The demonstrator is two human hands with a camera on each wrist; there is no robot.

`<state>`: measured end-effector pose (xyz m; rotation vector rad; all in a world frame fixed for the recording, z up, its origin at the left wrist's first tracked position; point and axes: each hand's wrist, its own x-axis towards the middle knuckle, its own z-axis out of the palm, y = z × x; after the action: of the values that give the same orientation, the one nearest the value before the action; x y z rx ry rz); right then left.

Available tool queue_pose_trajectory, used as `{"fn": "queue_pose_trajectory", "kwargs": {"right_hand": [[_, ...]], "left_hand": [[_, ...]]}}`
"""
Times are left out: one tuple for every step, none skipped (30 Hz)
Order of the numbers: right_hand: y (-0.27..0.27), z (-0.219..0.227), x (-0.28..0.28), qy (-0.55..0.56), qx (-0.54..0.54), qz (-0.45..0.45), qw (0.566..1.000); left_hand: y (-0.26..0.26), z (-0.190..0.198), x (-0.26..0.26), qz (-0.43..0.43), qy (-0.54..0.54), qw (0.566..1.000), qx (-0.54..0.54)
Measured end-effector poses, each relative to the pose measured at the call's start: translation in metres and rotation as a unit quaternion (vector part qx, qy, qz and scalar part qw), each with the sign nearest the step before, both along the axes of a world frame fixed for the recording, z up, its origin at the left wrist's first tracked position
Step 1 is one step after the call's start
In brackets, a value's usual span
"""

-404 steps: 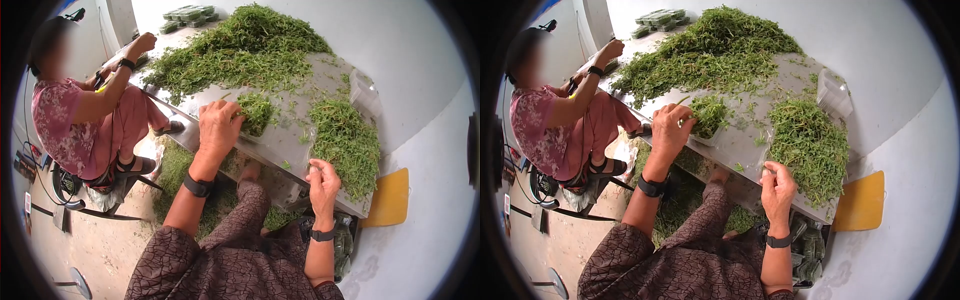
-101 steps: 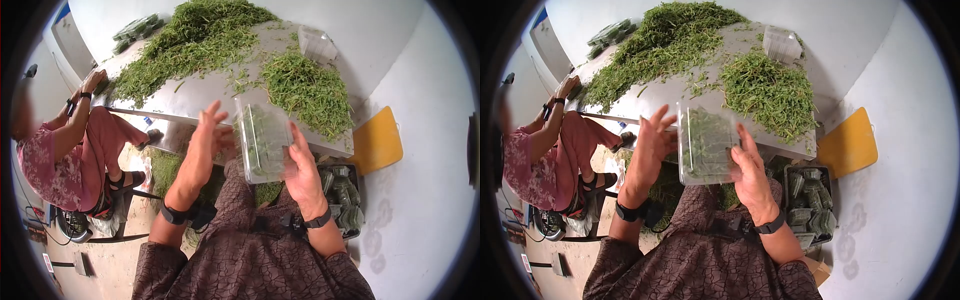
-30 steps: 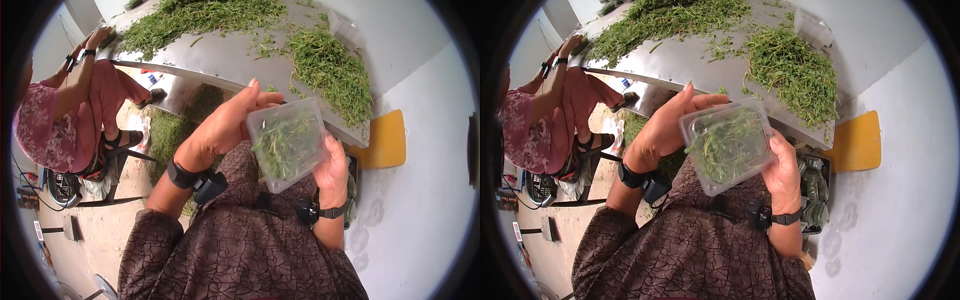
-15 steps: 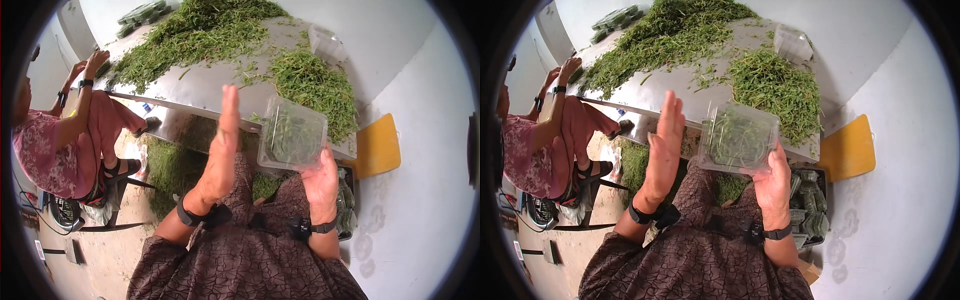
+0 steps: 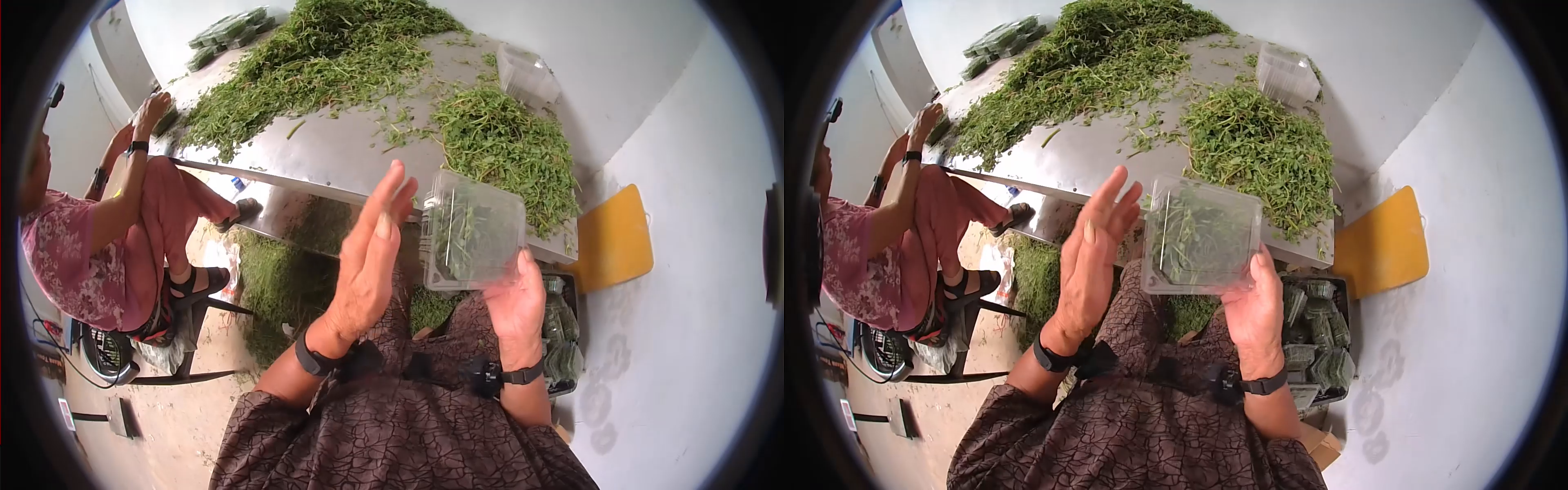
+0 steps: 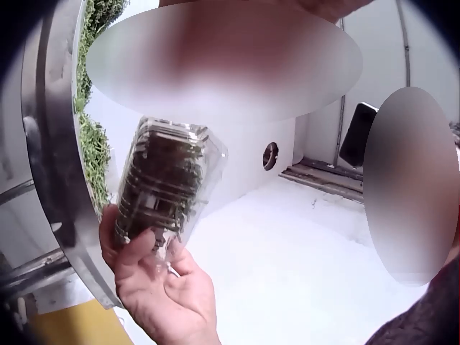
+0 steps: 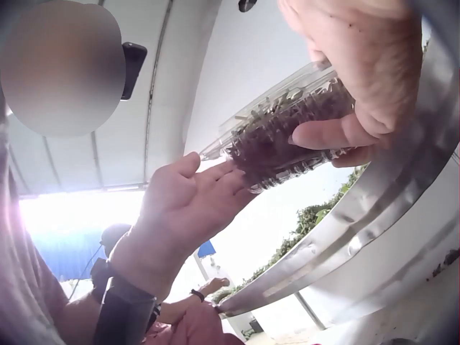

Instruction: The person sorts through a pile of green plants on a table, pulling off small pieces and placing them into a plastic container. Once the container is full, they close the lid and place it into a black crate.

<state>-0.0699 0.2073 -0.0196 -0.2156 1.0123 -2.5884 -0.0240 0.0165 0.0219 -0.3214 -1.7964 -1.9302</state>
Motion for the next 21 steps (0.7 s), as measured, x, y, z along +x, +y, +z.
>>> {"fn": "queue_pose_trajectory", "kwargs": {"right_hand": [[0.002,0.000,0.000,0.008,0.008,-0.009,1.000],[0.002,0.001,0.000,0.018,0.017,-0.020,0.999],[0.001,0.002,0.001,0.021,0.016,-0.019,0.999],[-0.001,0.001,0.002,0.021,0.018,-0.018,0.999],[-0.002,-0.001,0.002,0.019,0.022,-0.017,0.999],[-0.003,-0.002,0.003,0.016,0.026,-0.015,0.999],[-0.003,-0.003,0.004,0.014,0.028,-0.012,0.999],[-0.001,-0.004,0.004,0.010,0.023,-0.006,1.000],[-0.001,-0.005,0.004,0.006,0.018,0.000,1.000],[-0.002,-0.005,0.005,0.004,0.019,0.000,1.000],[-0.003,-0.004,0.005,0.012,0.023,-0.001,1.000],[-0.003,-0.004,0.006,0.020,0.028,-0.002,0.999],[-0.003,-0.005,0.006,0.019,0.029,-0.002,0.999],[-0.003,-0.006,0.006,0.010,0.033,-0.002,0.999],[-0.003,-0.007,0.005,0.002,0.036,-0.002,0.999],[-0.003,-0.008,0.005,0.002,0.036,-0.001,0.999],[-0.002,-0.008,0.004,0.017,0.042,0.004,0.999],[-0.002,-0.008,0.004,0.032,0.047,0.008,0.998],[-0.002,-0.008,0.005,0.031,0.048,0.008,0.998],[-0.003,-0.006,0.005,0.042,0.063,0.008,0.997],[-0.003,-0.006,0.005,0.053,0.078,0.008,0.995]], "left_hand": [[-0.004,0.004,0.001,0.027,-0.006,1.000,0.002],[-0.007,0.003,0.002,0.028,-0.008,1.000,0.002],[-0.008,0.003,0.003,0.027,-0.005,0.999,-0.020],[-0.009,0.002,0.003,0.027,-0.002,0.999,-0.040],[-0.004,0.002,0.003,0.027,-0.007,1.000,-0.002],[-0.002,0.000,0.002,0.029,-0.010,1.000,0.001],[0.000,-0.003,0.002,0.041,-0.012,0.999,0.008],[0.000,-0.006,0.002,0.052,-0.013,0.998,0.015],[-0.001,-0.007,0.001,0.058,-0.013,0.998,0.016],[-0.002,-0.009,0.000,0.058,-0.015,0.998,0.017],[-0.002,-0.011,-0.001,0.073,0.005,0.997,-0.008],[-0.002,-0.012,-0.001,0.088,0.026,0.995,-0.034],[0.000,-0.012,-0.001,0.088,0.024,0.995,-0.032],[0.002,-0.012,0.000,0.073,0.013,0.997,0.010],[0.003,-0.012,0.001,0.058,0.001,0.997,0.052],[0.002,-0.013,0.000,0.060,0.001,0.997,0.052],[0.002,-0.014,-0.002,0.089,0.021,0.996,0.010],[0.002,-0.015,-0.002,0.118,0.042,0.992,-0.031],[0.003,-0.015,-0.002,0.118,0.040,0.992,-0.031],[0.004,-0.014,-0.001,0.111,0.025,0.994,-0.001],[0.004,-0.014,-0.001,0.104,0.009,0.994,0.029]]}}
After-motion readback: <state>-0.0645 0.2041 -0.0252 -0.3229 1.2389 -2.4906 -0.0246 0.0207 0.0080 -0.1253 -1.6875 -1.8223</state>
